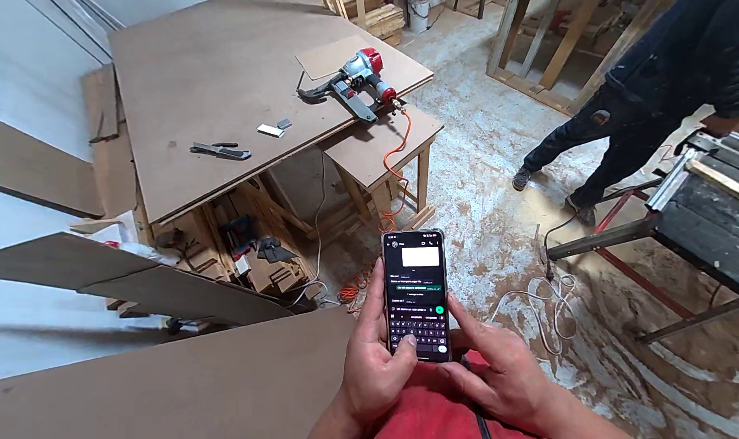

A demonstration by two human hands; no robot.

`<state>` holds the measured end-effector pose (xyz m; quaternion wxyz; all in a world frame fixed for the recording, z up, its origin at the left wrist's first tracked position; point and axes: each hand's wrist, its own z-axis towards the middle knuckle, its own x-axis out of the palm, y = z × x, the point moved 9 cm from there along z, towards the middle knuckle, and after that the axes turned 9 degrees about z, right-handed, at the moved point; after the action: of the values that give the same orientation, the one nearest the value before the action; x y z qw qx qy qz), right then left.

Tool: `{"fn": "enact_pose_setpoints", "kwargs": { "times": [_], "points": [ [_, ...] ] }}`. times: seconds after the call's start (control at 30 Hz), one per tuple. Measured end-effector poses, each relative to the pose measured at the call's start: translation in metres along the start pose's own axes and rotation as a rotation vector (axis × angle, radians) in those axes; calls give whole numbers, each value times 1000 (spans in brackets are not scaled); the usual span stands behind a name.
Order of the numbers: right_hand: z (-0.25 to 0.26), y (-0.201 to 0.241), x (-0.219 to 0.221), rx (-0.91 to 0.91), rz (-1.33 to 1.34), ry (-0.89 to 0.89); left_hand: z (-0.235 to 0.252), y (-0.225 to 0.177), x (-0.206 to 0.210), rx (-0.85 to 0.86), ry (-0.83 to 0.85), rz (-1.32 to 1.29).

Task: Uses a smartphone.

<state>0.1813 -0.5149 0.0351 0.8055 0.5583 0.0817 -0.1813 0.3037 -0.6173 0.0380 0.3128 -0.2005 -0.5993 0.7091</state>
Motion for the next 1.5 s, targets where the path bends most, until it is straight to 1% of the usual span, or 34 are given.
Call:
{"fn": "enact_pose_setpoints", "kwargs": {
  "times": [0.2,0.37,0.4,0.5,0.57,1.07,1.3,1.5],
  "points": [
    [-3,4,-2,-15,-24,-3,0,-2,4,5,-57,1],
    [-6,6,-4,-21,-37,-16,-1,-2,5,3,-112,66],
    [-7,6,-4,-20,-32,-17,-2,-2,6,9,-94,39],
    [-7,6,-6,-10,-6,-16,0,-3,5,54,30,-123],
    [-8,7,-6,-7,3,-22,0,-2,2,71,68,-181],
    [-7,6,-2,-4,15,-5,-3,-4,-4,97,76,-207],
    [-7,6,-1,-8,-4,-18,-4,-3,-6,99,33,-193],
    [-6,7,0,-27,-41,-20,-3,-3,-4,63,-118,-140]
  ]
}}
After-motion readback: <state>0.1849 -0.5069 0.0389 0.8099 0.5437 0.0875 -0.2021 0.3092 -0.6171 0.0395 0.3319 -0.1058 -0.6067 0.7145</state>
